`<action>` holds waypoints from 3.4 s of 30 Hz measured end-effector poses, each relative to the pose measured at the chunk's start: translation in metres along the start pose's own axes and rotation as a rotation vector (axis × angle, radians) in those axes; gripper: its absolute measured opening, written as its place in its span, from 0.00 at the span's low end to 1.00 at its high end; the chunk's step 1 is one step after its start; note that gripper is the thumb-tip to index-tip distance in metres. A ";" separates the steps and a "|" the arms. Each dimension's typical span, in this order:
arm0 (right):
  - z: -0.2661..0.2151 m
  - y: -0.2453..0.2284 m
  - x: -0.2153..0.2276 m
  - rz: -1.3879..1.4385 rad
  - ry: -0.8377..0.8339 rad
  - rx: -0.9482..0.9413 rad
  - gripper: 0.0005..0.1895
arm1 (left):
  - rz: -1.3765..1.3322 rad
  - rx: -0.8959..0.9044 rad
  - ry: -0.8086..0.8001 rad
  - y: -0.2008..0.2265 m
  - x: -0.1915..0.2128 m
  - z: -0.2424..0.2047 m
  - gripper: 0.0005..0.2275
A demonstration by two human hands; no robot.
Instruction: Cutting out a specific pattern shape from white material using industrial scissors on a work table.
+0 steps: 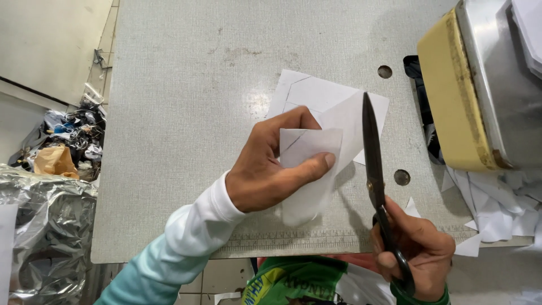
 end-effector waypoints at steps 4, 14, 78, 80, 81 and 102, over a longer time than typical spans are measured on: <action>0.008 -0.005 -0.013 0.004 -0.026 -0.007 0.40 | -0.143 -0.045 -0.066 0.003 -0.004 0.001 0.05; 0.006 0.000 0.004 -0.015 -0.005 0.023 0.44 | 0.028 -0.295 -0.183 0.007 -0.001 0.000 0.07; 0.008 0.000 0.009 -0.218 0.102 0.036 0.40 | -0.169 0.370 -0.422 -0.052 -0.079 -0.021 0.18; 0.009 -0.003 0.002 -0.089 0.055 0.013 0.39 | -0.190 0.324 -0.289 -0.056 -0.066 -0.015 0.18; 0.010 -0.003 -0.003 0.041 0.011 -0.009 0.38 | -0.209 0.276 -0.158 -0.056 -0.054 -0.012 0.17; 0.003 -0.010 -0.021 0.095 -0.084 -0.138 0.38 | 0.060 -0.186 0.373 -0.007 0.024 -0.007 0.09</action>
Point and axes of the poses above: each hand's wrist, its own z-axis towards the middle knuckle, its own x-axis out of the back of the hand, y = z × x, the point moved 7 cm from there along z, towards the middle knuckle, and after that the axes turned 13 degrees about z, right-handed, at the moved point
